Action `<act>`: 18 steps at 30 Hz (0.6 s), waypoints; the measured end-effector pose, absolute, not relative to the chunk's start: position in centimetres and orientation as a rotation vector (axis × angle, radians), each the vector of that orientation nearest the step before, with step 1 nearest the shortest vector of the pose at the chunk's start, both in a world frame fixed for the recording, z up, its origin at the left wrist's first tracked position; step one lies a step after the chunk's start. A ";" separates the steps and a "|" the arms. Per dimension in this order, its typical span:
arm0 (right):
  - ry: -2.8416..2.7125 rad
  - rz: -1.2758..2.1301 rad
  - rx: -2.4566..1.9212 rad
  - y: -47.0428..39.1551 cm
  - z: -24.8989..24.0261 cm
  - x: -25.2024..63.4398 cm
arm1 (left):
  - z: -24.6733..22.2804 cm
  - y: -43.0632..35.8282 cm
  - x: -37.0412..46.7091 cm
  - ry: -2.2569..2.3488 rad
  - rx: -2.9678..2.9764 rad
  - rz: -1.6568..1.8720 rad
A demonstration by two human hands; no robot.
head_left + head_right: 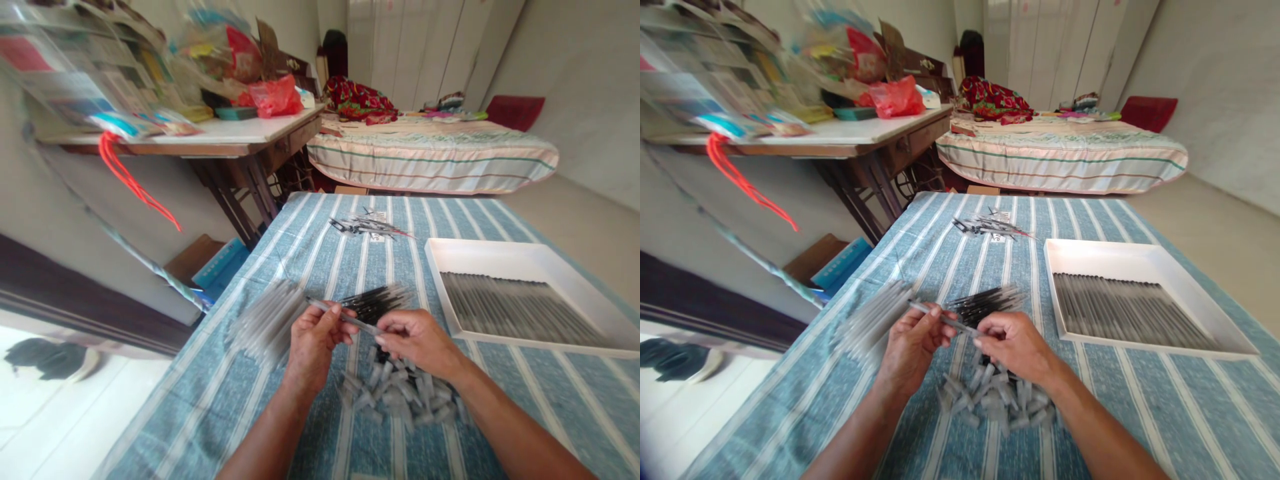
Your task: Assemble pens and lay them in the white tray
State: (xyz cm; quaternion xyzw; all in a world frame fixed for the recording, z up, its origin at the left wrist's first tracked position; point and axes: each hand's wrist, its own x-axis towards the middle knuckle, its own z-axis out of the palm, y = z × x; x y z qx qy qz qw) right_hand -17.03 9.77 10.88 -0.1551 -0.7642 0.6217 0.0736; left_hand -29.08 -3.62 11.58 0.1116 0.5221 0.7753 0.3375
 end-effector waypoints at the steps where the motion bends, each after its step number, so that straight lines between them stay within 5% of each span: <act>1: -2.283 1.861 -0.470 9.7 10.7 -17.1 | 11.5 -3.6 -29.1 1.361 0.291 2.022; 18: -2.282 1.666 -0.444 8.3 10.1 -17.4 | 10.9 -3.4 -28.7 1.427 0.237 2.015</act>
